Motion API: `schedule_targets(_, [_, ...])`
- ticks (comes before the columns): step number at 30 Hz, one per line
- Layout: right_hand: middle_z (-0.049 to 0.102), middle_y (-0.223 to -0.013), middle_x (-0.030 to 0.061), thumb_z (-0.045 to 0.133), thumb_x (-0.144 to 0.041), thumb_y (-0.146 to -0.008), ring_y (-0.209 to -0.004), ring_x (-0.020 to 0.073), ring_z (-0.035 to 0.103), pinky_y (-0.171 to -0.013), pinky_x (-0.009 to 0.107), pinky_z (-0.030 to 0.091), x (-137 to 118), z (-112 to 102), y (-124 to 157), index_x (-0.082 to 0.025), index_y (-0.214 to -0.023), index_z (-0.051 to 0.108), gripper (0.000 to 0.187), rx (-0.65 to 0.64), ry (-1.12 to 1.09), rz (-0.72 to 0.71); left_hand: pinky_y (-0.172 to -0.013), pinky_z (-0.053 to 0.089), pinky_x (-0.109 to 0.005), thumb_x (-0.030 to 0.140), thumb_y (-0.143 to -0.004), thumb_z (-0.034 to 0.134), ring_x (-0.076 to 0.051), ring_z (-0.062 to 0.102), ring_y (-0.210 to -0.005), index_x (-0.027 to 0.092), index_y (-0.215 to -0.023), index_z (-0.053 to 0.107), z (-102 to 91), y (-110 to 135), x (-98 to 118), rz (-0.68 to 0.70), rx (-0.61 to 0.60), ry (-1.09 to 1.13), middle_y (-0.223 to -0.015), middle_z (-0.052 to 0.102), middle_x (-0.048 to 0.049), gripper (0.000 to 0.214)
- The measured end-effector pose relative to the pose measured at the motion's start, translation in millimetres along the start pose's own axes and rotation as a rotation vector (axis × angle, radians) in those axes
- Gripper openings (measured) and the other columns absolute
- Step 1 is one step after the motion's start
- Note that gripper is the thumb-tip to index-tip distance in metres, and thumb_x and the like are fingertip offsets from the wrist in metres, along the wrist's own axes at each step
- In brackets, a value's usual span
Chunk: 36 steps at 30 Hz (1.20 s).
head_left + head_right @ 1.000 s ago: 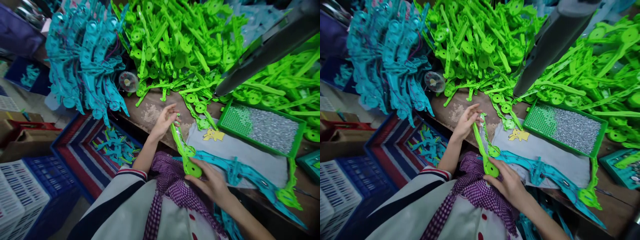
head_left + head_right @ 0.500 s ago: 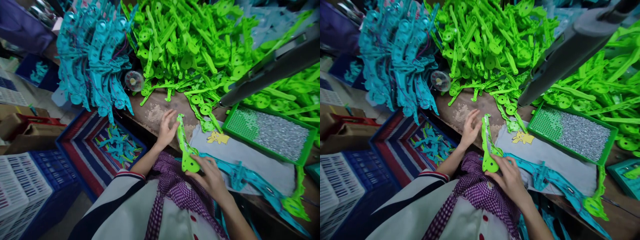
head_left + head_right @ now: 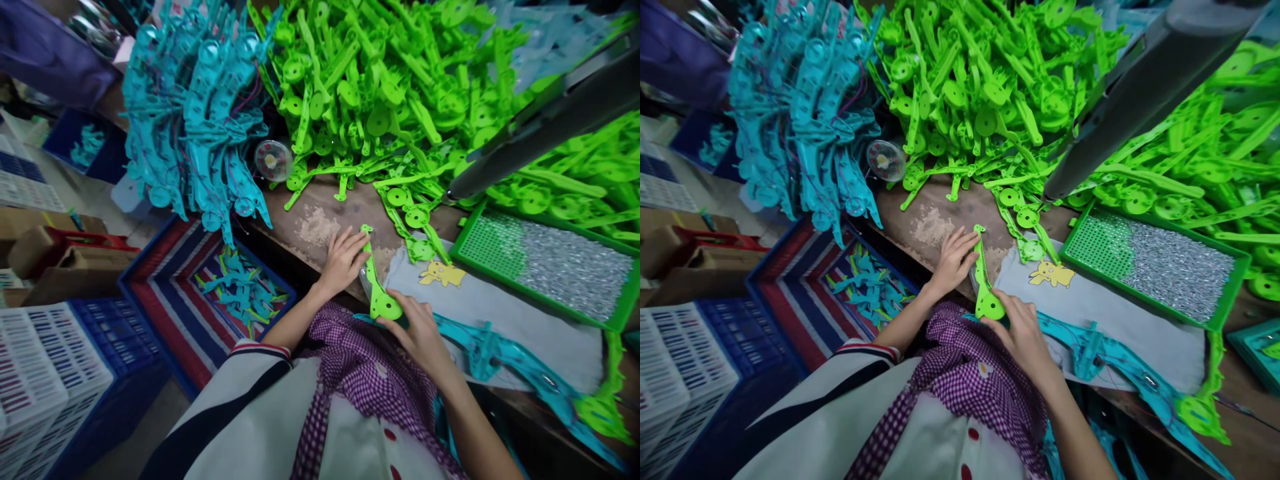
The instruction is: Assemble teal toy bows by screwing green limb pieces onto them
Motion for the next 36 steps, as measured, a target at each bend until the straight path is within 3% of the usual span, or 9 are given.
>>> schedule_targets(5, [0.07,-0.11,0.009,0.05,-0.052,-0.101,-0.098,0.0248,0.066,-0.081,0.035,0.041,7,5,4,-0.023,-0.147,0.043,0.055,-0.003,0.061,0.019,-0.126,0.022,-0.059,0.045,-0.107,0.038,-0.023,0.041,-0.149,0.027,-0.14,0.059,1.0,-1,4,-0.024,-0.026,-0.056,-0.146,0.061,-0.0058,0.043])
schedule_targets(16, [0.064,-0.13,0.0139,0.056,-0.05,-0.098,-0.117,0.0293,0.061,-0.095,0.041,0.036,14,8,7,-0.025,-0.146,0.048,0.055,0.057,0.164,-0.028,-0.126,0.015,-0.062,0.047,-0.105,0.043,-0.025,0.044,-0.147,0.032,-0.139,0.06,2.0,-2,1,-0.033,-0.021,0.008,-0.146,0.062,-0.005,0.041])
schedule_targets(23, [0.069,-0.122,0.0116,0.057,-0.043,-0.1,-0.111,0.0259,0.065,-0.096,0.041,0.034,13,1,0,-0.023,-0.138,0.056,0.043,0.078,0.133,-0.085,-0.126,0.017,-0.063,0.051,-0.105,0.041,-0.027,0.045,-0.146,0.035,-0.141,0.059,5.6,-7,-2,-0.068,-0.022,0.011,-0.15,0.059,-0.004,0.043])
schedule_targets(36, [0.064,-0.125,0.0139,0.059,-0.04,-0.098,-0.116,0.029,0.061,-0.098,0.047,0.052,21,-5,-3,-0.024,-0.138,0.061,0.043,0.012,0.046,-0.065,-0.126,0.016,-0.064,0.048,-0.105,0.04,-0.028,0.046,-0.145,0.034,-0.145,0.055,10.2,-5,-4,-0.051,-0.021,-0.008,-0.152,0.055,-0.0042,0.045])
Point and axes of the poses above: each hand's wrist, its own y-axis away from the middle knuckle, its own z-axis out of the palm, x = y × z, the point moved 6 cm from there along -y, towards the middle knuckle
